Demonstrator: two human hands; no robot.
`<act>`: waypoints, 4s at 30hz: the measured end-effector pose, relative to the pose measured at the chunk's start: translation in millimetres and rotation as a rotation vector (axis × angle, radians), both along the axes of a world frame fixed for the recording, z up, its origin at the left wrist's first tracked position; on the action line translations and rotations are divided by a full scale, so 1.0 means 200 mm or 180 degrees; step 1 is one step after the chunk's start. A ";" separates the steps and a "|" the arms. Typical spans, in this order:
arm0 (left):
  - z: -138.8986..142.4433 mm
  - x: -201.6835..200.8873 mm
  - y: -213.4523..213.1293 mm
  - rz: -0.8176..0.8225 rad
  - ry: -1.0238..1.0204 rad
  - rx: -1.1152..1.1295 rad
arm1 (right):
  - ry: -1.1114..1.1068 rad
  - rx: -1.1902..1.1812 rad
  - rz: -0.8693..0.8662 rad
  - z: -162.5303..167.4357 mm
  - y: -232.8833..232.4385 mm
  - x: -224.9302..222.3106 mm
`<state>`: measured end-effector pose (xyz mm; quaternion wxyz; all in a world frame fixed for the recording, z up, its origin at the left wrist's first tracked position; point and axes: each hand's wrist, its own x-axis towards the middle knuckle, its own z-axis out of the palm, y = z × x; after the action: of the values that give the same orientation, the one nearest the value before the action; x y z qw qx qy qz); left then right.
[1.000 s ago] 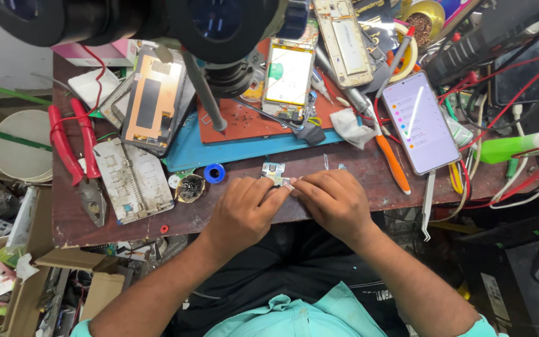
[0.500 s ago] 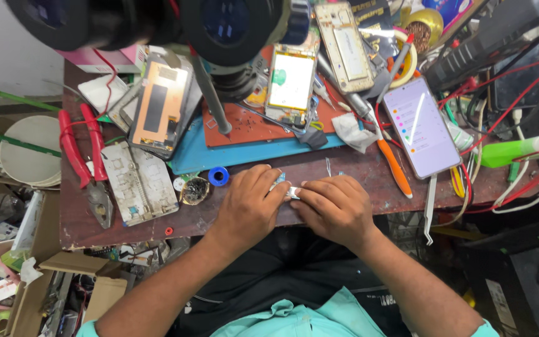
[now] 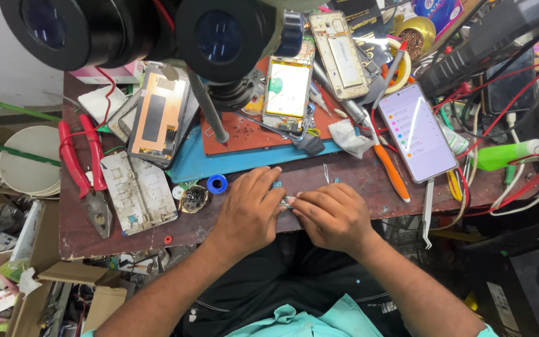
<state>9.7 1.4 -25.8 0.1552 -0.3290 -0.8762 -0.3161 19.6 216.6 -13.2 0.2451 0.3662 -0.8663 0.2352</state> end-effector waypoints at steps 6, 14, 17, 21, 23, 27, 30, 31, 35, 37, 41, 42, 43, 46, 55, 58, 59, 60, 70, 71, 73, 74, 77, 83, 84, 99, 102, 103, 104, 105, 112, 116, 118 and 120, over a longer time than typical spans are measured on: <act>-0.01 -0.01 -0.01 -0.0071 0.0038 0.0056 | -0.0031 0.0038 0.0061 0.00 -0.01 -0.01; 0.00 -0.04 0.02 -0.0096 -0.0081 0.0006 | -0.0027 -0.0019 -0.0037 -0.01 0.01 -0.02; 0.00 -0.03 0.02 -0.0139 -0.0095 -0.0002 | -0.0060 -0.0001 -0.0005 -0.01 0.01 0.00; -0.01 -0.02 0.03 -0.0105 -0.0056 -0.0099 | -0.0014 -0.0018 -0.0005 0.01 0.01 0.01; -0.01 -0.01 0.03 -0.0094 -0.0074 -0.0066 | -0.0071 0.0002 -0.0026 0.03 0.01 0.01; -0.03 -0.01 0.02 -0.0072 -0.0061 -0.0003 | -0.0079 -0.0105 -0.0024 0.02 0.01 0.02; -0.03 0.00 0.01 -0.0082 -0.0020 0.0002 | 0.0031 -0.0127 -0.0155 0.01 0.00 0.03; -0.03 0.00 0.01 -0.0082 -0.0003 0.0004 | 0.0075 -0.0146 -0.0221 0.01 0.01 0.03; -0.02 0.00 0.01 -0.0083 0.0040 0.0022 | 0.0317 -0.0312 -0.1167 0.06 0.13 -0.02; -0.02 0.00 0.00 -0.0087 0.0035 0.0020 | 0.0035 -0.0344 -0.1845 0.12 0.30 -0.08; -0.02 0.00 -0.02 -0.0100 -0.0040 0.0052 | -0.0395 -0.0040 -0.2283 0.19 0.60 -0.16; -0.02 0.00 -0.02 -0.0104 -0.0058 0.0068 | -0.0326 0.0056 -0.2152 0.19 0.64 -0.17; -0.02 0.00 -0.02 -0.0099 -0.0070 0.0072 | -0.0261 0.0153 -0.2027 0.18 0.67 -0.18; -0.01 -0.01 -0.01 -0.0122 -0.0076 0.0087 | -0.0209 0.0204 -0.1999 0.16 0.72 -0.19; -0.01 -0.02 -0.01 -0.0099 -0.0101 0.0076 | -0.0137 0.0200 -0.2329 0.11 0.81 -0.19; 0.00 -0.03 0.01 -0.0094 -0.0099 0.0059 | -0.0196 0.0037 -0.2178 0.11 0.81 -0.19; 0.00 -0.03 0.01 -0.0095 -0.0113 0.0052 | -0.0150 0.0133 -0.2140 0.11 0.81 -0.19; 0.00 -0.03 0.02 -0.0092 -0.0124 0.0045 | -0.0102 0.0231 -0.2097 0.11 0.81 -0.20; 0.01 -0.03 0.03 -0.0094 -0.0186 -0.0021 | -0.0193 0.0376 -0.1871 0.09 0.83 -0.23; 0.01 -0.03 0.03 -0.0089 -0.0167 -0.0017 | -0.0118 0.0368 -0.1933 0.09 0.83 -0.22; 0.01 -0.03 0.02 -0.0083 -0.0161 -0.0014 | 0.0023 0.0347 -0.2042 0.09 0.84 -0.22; 0.01 -0.03 0.02 -0.0090 -0.0165 -0.0012 | 0.0012 0.0327 -0.2075 0.09 0.83 -0.21; 0.01 -0.03 0.02 -0.0093 -0.0164 -0.0016 | -0.0008 0.0292 -0.2144 0.09 0.82 -0.21; 0.00 -0.03 0.03 -0.0087 -0.0156 -0.0015 | -0.0181 0.0234 -0.1945 0.09 0.78 -0.19; 0.00 -0.03 0.02 -0.0086 -0.0143 -0.0024 | -0.0175 0.0206 -0.1907 0.10 0.77 -0.19; -0.01 -0.04 0.02 -0.0083 -0.0096 0.0009 | -0.0024 0.0286 -0.2121 0.14 0.78 -0.18; -0.01 -0.04 0.02 -0.0095 -0.0110 -0.0016 | -0.0303 0.0460 -0.2437 0.16 0.80 -0.16; -0.01 -0.03 0.02 -0.0100 -0.0128 -0.0018 | -0.0444 0.0529 -0.2553 0.17 0.80 -0.16; -0.01 -0.03 0.02 -0.0098 -0.0134 -0.0022 | -0.0496 0.0594 -0.2542 0.18 0.81 -0.15; -0.01 -0.04 0.01 -0.0094 -0.0127 -0.0026 | -0.0535 0.0654 -0.2529 0.20 0.82 -0.13; -0.01 -0.04 0.02 -0.0097 -0.0138 -0.0021 | -0.0728 0.0857 -0.2589 0.24 0.82 -0.10; -0.01 -0.04 0.02 -0.0088 -0.0155 -0.0027 | -0.0482 0.1133 -0.2440 0.23 0.81 -0.11; -0.01 -0.04 0.01 -0.0102 -0.0126 -0.0007 | -0.0411 0.1181 -0.2536 0.23 0.81 -0.10; -0.01 -0.04 0.02 -0.0098 -0.0096 0.0035 | -0.0439 0.0971 -0.2517 0.24 0.82 -0.10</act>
<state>0.9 4.5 -28.5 0.1389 -0.3368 -0.8715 -0.3283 -0.2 380.3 34.5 0.2009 0.0215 -0.9792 0.0163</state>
